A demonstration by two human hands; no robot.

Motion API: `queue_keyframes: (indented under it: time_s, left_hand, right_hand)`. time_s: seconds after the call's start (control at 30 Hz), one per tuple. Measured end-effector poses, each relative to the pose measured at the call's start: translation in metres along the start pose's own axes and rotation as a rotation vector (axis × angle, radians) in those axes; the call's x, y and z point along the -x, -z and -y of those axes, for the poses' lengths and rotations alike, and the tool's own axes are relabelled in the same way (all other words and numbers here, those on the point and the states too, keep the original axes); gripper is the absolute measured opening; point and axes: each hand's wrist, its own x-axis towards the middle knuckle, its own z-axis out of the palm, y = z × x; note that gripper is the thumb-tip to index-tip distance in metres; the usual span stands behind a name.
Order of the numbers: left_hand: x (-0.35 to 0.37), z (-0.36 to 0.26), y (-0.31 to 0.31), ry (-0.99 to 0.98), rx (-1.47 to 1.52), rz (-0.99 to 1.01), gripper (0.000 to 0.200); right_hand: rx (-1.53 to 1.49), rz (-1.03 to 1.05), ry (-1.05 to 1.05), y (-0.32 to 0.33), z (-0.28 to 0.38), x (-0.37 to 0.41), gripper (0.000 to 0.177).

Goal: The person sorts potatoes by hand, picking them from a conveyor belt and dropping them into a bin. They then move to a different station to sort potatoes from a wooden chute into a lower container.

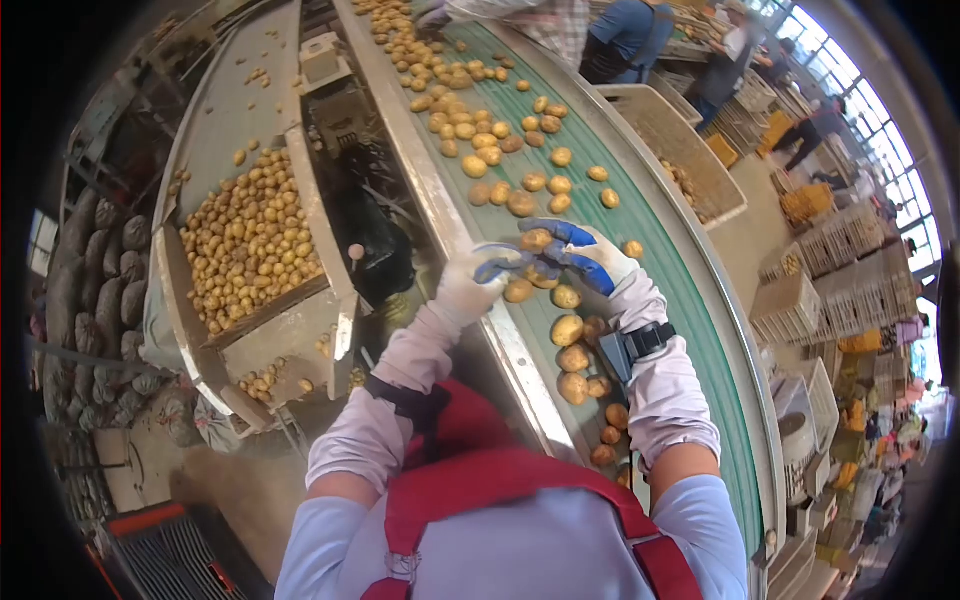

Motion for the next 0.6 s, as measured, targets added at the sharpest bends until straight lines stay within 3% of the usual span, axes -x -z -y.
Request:
queue_keyframes:
  time_s: [0.1,0.2,0.23,0.27,0.33,0.4,0.47,0.53,0.57,0.6]
  left_hand:
    - [0.007,0.001,-0.007,-0.069,-0.123,0.014,0.031]
    - [0.013,-0.008,-0.004,-0.119,-0.128,-0.005,0.032]
    - [0.017,-0.014,-0.002,-0.079,-0.120,0.037,0.034]
    - [0.019,-0.017,0.000,-0.038,-0.113,0.080,0.036]
    - [0.009,-0.016,0.000,-0.062,-0.138,0.103,0.038]
    - [-0.015,-0.011,-0.005,-0.037,-0.310,0.067,0.037]
    - [-0.038,-0.008,-0.011,-0.025,-0.399,0.049,0.036]
    - [-0.059,-0.012,-0.022,0.151,-0.711,0.109,0.039]
    - [-0.067,-0.016,-0.030,0.224,-0.872,0.321,0.046]
    - [-0.060,-0.001,-0.046,0.107,-0.943,0.390,0.051]
  right_hand:
    - [-0.086,-0.183,-0.060,-0.011,-0.011,0.031,0.061]
    - [-0.142,-0.099,0.068,-0.006,-0.035,0.069,0.070]
    - [0.105,-0.170,-0.003,-0.006,-0.032,0.082,0.068]
    - [0.098,-0.168,-0.006,-0.008,-0.028,0.096,0.068]
    - [0.220,-0.259,-0.045,-0.014,-0.016,0.123,0.048]
    - [0.068,-0.304,-0.048,-0.008,-0.020,0.140,0.048]
    - [0.262,-0.386,-0.085,-0.001,-0.024,0.148,0.047]
    - [0.313,-0.412,-0.101,-0.001,-0.024,0.145,0.046]
    - [0.553,-0.419,-0.012,0.004,-0.032,0.142,0.046]
    - [0.793,-0.423,0.082,0.008,-0.035,0.139,0.046]
